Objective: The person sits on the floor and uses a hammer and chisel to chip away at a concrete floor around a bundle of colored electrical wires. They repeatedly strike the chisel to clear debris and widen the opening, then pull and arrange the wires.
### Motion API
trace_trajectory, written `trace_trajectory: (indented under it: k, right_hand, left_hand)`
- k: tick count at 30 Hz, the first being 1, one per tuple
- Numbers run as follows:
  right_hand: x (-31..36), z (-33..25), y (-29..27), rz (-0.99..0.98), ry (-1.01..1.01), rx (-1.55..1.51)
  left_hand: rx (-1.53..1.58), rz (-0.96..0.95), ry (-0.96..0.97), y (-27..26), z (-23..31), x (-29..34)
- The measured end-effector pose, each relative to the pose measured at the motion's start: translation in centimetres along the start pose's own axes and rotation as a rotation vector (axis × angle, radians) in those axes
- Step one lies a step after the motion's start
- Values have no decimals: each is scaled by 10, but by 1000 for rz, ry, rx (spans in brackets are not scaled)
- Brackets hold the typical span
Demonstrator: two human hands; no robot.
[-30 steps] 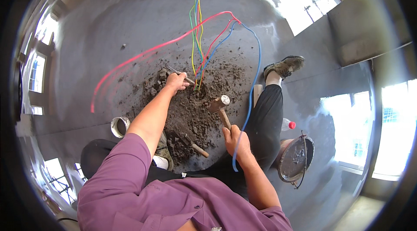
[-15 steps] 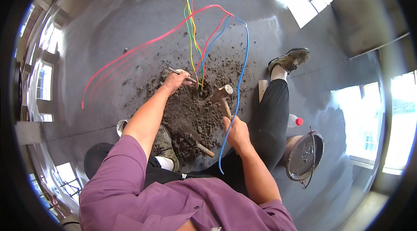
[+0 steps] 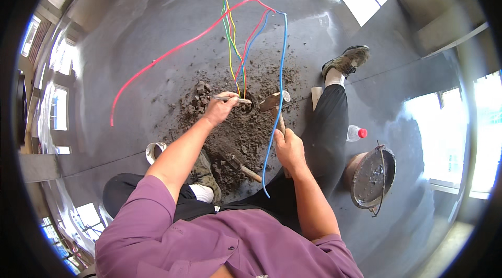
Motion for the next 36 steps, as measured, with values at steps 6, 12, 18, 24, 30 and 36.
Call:
trace_trajectory:
  k: [6,12,18,24,30,36]
  right_hand:
    - [2,-3,-3,2,57,-5]
    - [6,-16,-2,-3,26,0]
    - [32,-51,-1,-14,-265,106]
    - [48,-77,9,-44,-858,197]
    - [25,-50,40,-98,-642,609]
    - [44,-69,33,-206,-907,414]
  left_hand:
    - [-39,138,-7,26,14,18]
    - [-74,232,12,38,17,21]
    - [-124,292,110,53,-6,16]
    - [37,229,53,51,-11,15]
    - [-74,235,43,50,7,20]
    - [-127,329,117,58,3,25]
Point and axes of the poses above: each hand's wrist, its own x-axis away from the middle knuckle, its own y-axis out of the palm, z = x × y, the point moved 1 cm from there along -x, towards the middle knuckle, and after that the axes turned 10 degrees about -x, right-handed, at the moved point
